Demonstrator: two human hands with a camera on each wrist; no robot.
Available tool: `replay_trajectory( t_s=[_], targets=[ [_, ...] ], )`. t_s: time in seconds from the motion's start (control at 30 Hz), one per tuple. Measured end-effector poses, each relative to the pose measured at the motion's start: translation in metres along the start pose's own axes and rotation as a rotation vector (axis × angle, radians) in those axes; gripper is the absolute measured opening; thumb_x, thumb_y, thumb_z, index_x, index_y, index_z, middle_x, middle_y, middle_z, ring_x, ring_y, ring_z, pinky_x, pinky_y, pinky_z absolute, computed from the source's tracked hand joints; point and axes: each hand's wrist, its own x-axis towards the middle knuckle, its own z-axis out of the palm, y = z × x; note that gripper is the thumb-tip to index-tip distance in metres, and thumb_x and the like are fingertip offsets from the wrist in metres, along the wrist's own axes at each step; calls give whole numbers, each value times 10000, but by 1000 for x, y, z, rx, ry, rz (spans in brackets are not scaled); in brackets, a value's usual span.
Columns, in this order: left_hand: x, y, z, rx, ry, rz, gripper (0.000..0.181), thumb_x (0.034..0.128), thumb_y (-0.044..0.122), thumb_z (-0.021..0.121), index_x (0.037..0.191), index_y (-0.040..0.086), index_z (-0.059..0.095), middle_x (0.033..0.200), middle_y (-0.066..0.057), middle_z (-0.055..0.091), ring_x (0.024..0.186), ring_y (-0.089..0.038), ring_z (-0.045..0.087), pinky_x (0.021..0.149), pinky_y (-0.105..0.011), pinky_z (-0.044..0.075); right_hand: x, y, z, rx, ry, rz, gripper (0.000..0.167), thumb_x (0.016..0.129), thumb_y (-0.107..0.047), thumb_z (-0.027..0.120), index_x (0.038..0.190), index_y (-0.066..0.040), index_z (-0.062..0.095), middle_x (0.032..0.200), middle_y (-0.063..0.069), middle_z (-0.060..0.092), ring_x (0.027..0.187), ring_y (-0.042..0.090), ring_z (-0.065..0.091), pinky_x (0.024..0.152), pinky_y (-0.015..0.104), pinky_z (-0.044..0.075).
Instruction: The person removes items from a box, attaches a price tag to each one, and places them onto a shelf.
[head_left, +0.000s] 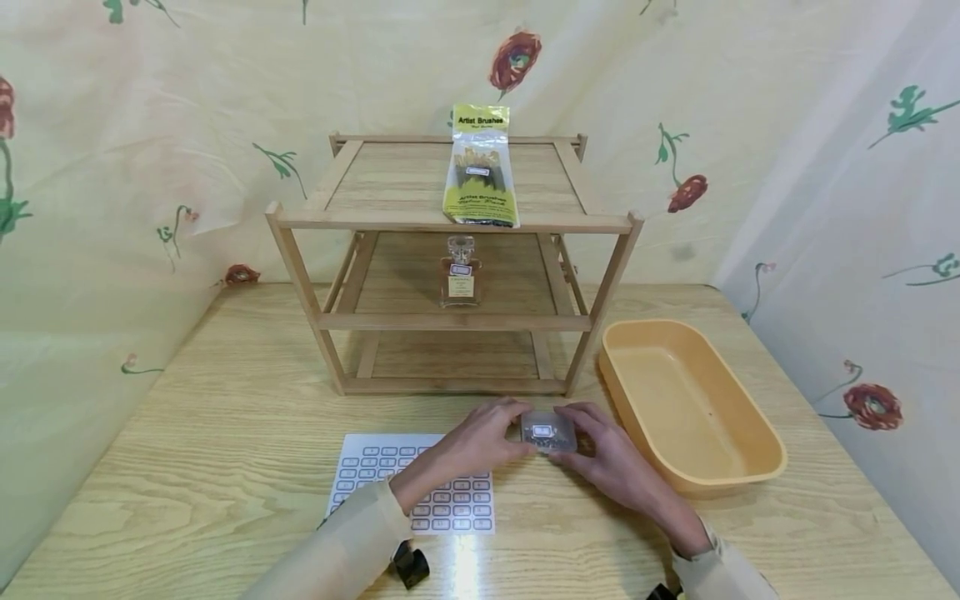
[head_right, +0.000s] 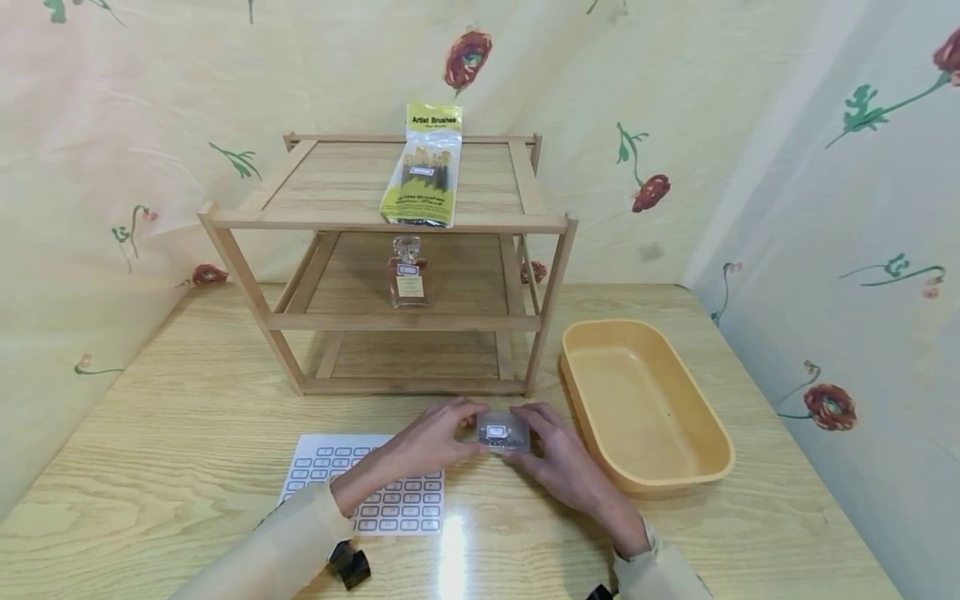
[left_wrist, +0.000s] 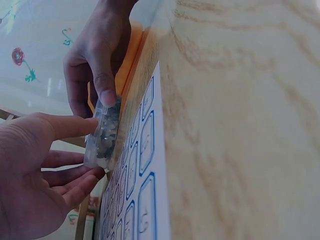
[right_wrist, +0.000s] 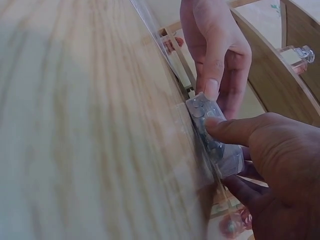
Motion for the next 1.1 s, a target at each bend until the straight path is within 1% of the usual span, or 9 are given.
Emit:
replay_trajectory(
  t_s=[0.1,0.2,0.33,0.47,0.63,0.83,0.93,1.1],
  targets=[
    [0,1,0,3,-5,-1,596,965,241,768,1462,0,545,1293,-92,640,1108,-163,602,899,-296,516,0,0,0,-1,5,-6,565,848,-68,858,1342,47,610,1265,148,603,1031,244,634,806,351,580],
    [-2,2,-1,1,-5,-13,614,969,271,762,1476,9,534,1398,-111,600,1210,-202,590,970,-336,514,0,-1,-1,4,8,-17,567,846,-69,859,1339,54,608,1262,154,605,1036,264,644,816,368,588],
    [-5,4,-4,10,-4,-31,635,983,331,739,1502,43,515,1506,-109,526,1341,-259,525,1054,-407,483,1,-2,-2,24,9,-35,576,844,-59,857,1345,63,599,1264,164,602,1062,324,660,840,408,594],
    [-7,6,-7,23,-11,-43,640,995,376,713,1518,73,505,1541,-95,492,1399,-274,471,1094,-445,449,1,-2,-2,37,12,-50,578,842,-47,856,1347,62,597,1259,161,602,1073,364,668,843,429,596],
    [-10,8,-11,41,-10,-41,636,1001,388,700,1521,77,505,1558,-102,472,1434,-292,430,1126,-473,412,1,-3,-2,34,27,-67,581,830,-38,862,1341,62,602,1261,170,601,1062,385,677,832,430,601],
    [-14,11,-14,45,-1,-38,647,1007,397,689,1528,68,493,1569,-129,454,1436,-304,428,1126,-484,411,3,-6,-3,33,46,-96,591,812,-19,869,1332,72,604,1259,176,604,1052,397,684,825,427,604],
    [-17,10,-15,24,7,-40,649,1009,409,683,1533,80,490,1570,-125,452,1422,-302,444,1114,-495,423,4,-7,-3,16,63,-116,597,802,-26,878,1330,61,612,1252,164,613,1052,371,683,822,431,605],
    [-24,6,-20,-8,26,-57,657,1006,465,666,1540,126,491,1601,-121,411,1446,-323,409,1118,-545,401,6,-8,-3,-23,94,-148,612,785,-47,893,1329,39,627,1247,141,630,1052,309,670,815,439,602]
  ],
)
